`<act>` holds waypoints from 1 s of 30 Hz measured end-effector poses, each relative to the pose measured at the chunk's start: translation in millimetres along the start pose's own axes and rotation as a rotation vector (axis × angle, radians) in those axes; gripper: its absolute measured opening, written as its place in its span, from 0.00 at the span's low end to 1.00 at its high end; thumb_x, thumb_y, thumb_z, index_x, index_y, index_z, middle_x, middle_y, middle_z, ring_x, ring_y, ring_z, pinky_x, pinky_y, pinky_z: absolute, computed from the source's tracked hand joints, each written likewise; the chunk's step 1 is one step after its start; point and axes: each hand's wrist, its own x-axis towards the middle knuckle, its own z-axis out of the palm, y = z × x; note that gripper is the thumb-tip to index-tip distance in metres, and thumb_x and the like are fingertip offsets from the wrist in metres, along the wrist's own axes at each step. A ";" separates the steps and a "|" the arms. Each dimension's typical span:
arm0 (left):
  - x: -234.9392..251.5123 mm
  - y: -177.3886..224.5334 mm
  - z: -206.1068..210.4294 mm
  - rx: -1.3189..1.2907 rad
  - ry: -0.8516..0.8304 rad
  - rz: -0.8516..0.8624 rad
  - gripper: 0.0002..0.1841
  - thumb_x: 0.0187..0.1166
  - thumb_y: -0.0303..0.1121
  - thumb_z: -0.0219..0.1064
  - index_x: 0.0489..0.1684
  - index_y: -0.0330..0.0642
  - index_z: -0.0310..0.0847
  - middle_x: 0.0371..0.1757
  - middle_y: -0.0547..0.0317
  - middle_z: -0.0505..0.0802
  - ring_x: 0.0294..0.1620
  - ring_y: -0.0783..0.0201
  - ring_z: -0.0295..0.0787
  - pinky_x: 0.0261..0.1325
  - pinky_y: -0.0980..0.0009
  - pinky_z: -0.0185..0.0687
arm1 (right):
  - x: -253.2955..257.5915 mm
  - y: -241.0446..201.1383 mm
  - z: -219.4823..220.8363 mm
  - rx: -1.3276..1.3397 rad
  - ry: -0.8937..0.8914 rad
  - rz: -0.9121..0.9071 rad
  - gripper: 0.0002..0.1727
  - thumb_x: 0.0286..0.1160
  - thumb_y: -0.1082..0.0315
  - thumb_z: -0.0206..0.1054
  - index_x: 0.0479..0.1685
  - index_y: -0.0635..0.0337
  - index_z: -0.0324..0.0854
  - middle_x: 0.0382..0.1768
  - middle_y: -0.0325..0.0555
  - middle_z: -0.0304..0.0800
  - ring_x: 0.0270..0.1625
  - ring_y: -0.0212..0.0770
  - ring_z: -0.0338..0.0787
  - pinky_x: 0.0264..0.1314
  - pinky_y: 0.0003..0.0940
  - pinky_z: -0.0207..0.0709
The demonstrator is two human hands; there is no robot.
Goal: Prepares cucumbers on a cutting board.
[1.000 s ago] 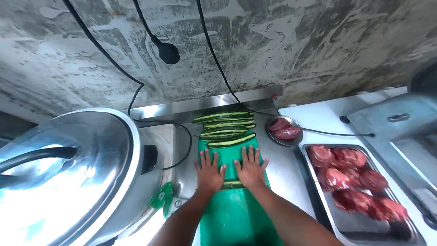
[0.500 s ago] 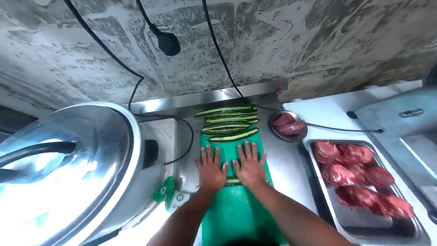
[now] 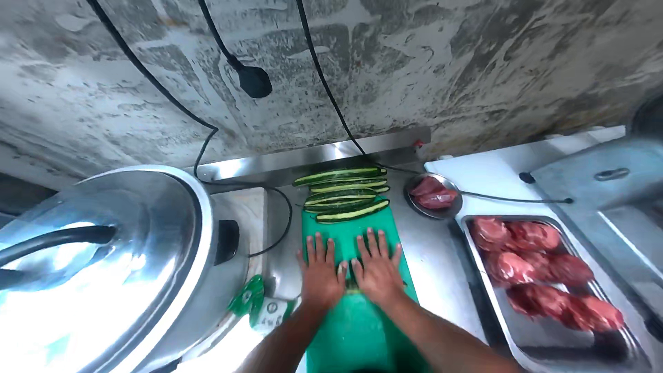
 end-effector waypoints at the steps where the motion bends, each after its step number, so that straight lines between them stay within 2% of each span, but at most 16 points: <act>1: -31.4 -0.5 10.9 -0.012 0.047 0.060 0.44 0.81 0.71 0.32 0.92 0.54 0.61 0.95 0.47 0.58 0.95 0.35 0.44 0.87 0.25 0.38 | -31.4 2.9 14.3 -0.008 0.044 -0.052 0.38 0.85 0.35 0.33 0.94 0.34 0.56 0.96 0.38 0.46 0.97 0.59 0.39 0.86 0.84 0.30; 2: -60.2 -0.3 21.1 -0.035 0.113 0.115 0.43 0.81 0.71 0.33 0.87 0.55 0.69 0.92 0.48 0.65 0.94 0.36 0.51 0.86 0.25 0.43 | -60.0 6.7 29.8 -0.014 0.136 -0.110 0.37 0.84 0.35 0.35 0.89 0.33 0.67 0.93 0.35 0.57 0.96 0.59 0.49 0.84 0.85 0.37; 3: -83.9 0.5 26.6 -0.055 0.138 0.144 0.43 0.81 0.71 0.33 0.85 0.56 0.73 0.91 0.49 0.69 0.92 0.36 0.54 0.84 0.24 0.46 | -82.4 9.1 41.1 -0.002 0.199 -0.145 0.36 0.83 0.34 0.36 0.84 0.32 0.73 0.91 0.31 0.63 0.95 0.58 0.53 0.82 0.86 0.40; 5: -105.2 0.2 28.2 -0.080 0.118 0.166 0.44 0.81 0.72 0.33 0.85 0.53 0.73 0.90 0.50 0.69 0.92 0.35 0.55 0.83 0.24 0.47 | -100.0 10.6 50.3 0.011 0.238 -0.173 0.36 0.83 0.34 0.34 0.82 0.29 0.75 0.90 0.27 0.65 0.94 0.57 0.55 0.80 0.86 0.41; 8: -60.0 0.6 18.6 -0.036 0.045 0.110 0.43 0.83 0.70 0.31 0.88 0.53 0.69 0.92 0.51 0.66 0.94 0.38 0.52 0.87 0.27 0.42 | -57.2 7.3 32.3 -0.032 0.168 -0.150 0.37 0.85 0.34 0.31 0.88 0.29 0.68 0.92 0.29 0.60 0.95 0.57 0.52 0.82 0.86 0.39; 10: -5.4 1.6 0.8 -0.028 -0.016 0.034 0.41 0.84 0.68 0.32 0.93 0.57 0.59 0.96 0.48 0.56 0.96 0.36 0.42 0.88 0.24 0.33 | -6.4 -1.1 2.1 0.007 0.008 -0.009 0.38 0.86 0.35 0.31 0.95 0.32 0.52 0.97 0.36 0.43 0.98 0.58 0.36 0.85 0.85 0.26; 12: 26.1 3.2 -3.0 -0.046 0.035 -0.011 0.39 0.86 0.65 0.32 0.93 0.58 0.58 0.97 0.49 0.51 0.96 0.37 0.37 0.88 0.25 0.30 | 28.8 -2.3 -12.2 0.037 -0.023 0.101 0.39 0.86 0.36 0.34 0.97 0.35 0.45 0.98 0.41 0.31 0.98 0.58 0.27 0.86 0.82 0.21; 15: 20.3 0.7 -2.1 -0.077 0.110 0.038 0.37 0.87 0.63 0.34 0.89 0.56 0.66 0.96 0.51 0.57 0.96 0.39 0.42 0.90 0.28 0.34 | 27.1 -4.3 -10.0 0.017 0.047 0.076 0.39 0.86 0.37 0.32 0.97 0.34 0.46 0.98 0.37 0.35 0.98 0.56 0.29 0.87 0.82 0.22; 18: -45.4 -2.5 12.1 -0.084 0.040 0.232 0.37 0.86 0.64 0.35 0.83 0.55 0.75 0.93 0.57 0.66 0.95 0.46 0.50 0.91 0.37 0.47 | -33.8 3.9 15.9 0.044 0.035 -0.058 0.39 0.84 0.33 0.32 0.94 0.32 0.54 0.96 0.33 0.46 0.98 0.54 0.38 0.88 0.80 0.25; 20: -81.3 -4.4 25.4 -0.074 0.134 0.388 0.31 0.84 0.63 0.46 0.73 0.59 0.83 0.81 0.62 0.82 0.86 0.51 0.71 0.81 0.43 0.69 | -69.7 19.6 31.5 0.206 0.087 -0.196 0.34 0.87 0.37 0.37 0.88 0.32 0.68 0.93 0.28 0.58 0.97 0.47 0.47 0.93 0.72 0.29; 22: -93.9 -8.0 28.1 -0.058 0.183 0.477 0.23 0.81 0.56 0.60 0.67 0.58 0.86 0.66 0.64 0.92 0.68 0.56 0.87 0.64 0.49 0.83 | -93.4 38.0 32.1 0.553 0.131 -0.242 0.30 0.87 0.43 0.48 0.84 0.40 0.75 0.92 0.36 0.61 0.97 0.47 0.48 0.97 0.63 0.35; 23: -93.7 -8.8 25.5 -0.065 0.151 0.488 0.22 0.80 0.53 0.62 0.66 0.57 0.86 0.63 0.63 0.93 0.64 0.56 0.89 0.62 0.50 0.84 | -102.2 47.3 29.8 0.746 0.183 -0.215 0.29 0.86 0.47 0.54 0.82 0.46 0.76 0.91 0.43 0.61 0.96 0.49 0.49 0.97 0.59 0.42; 25: -88.5 -9.7 14.4 -0.144 0.021 0.452 0.23 0.82 0.53 0.61 0.68 0.52 0.85 0.63 0.58 0.93 0.65 0.54 0.89 0.66 0.51 0.84 | -114.9 59.5 20.2 1.006 0.361 -0.064 0.30 0.82 0.53 0.60 0.80 0.58 0.77 0.90 0.57 0.62 0.94 0.53 0.55 0.94 0.53 0.56; 27: -82.0 -8.5 -0.2 -0.414 -0.103 0.309 0.29 0.84 0.57 0.59 0.74 0.47 0.81 0.64 0.53 0.92 0.66 0.55 0.89 0.71 0.52 0.83 | -119.8 70.6 2.1 1.112 0.495 0.074 0.31 0.81 0.56 0.60 0.80 0.66 0.74 0.89 0.61 0.62 0.92 0.52 0.61 0.92 0.48 0.62; 28: -78.3 -6.4 -8.5 -0.592 -0.116 0.223 0.31 0.81 0.59 0.63 0.73 0.46 0.82 0.60 0.54 0.94 0.60 0.59 0.92 0.67 0.54 0.87 | -122.2 75.8 -5.4 1.146 0.526 0.109 0.31 0.81 0.58 0.60 0.80 0.67 0.73 0.88 0.61 0.64 0.91 0.49 0.64 0.90 0.45 0.65; 30: -70.4 2.0 -30.8 -0.914 -0.111 0.106 0.29 0.73 0.57 0.73 0.65 0.46 0.85 0.45 0.60 0.95 0.42 0.66 0.92 0.50 0.61 0.91 | -128.7 81.4 -13.1 1.212 0.512 0.123 0.31 0.81 0.58 0.60 0.81 0.67 0.72 0.85 0.58 0.69 0.87 0.46 0.70 0.87 0.43 0.70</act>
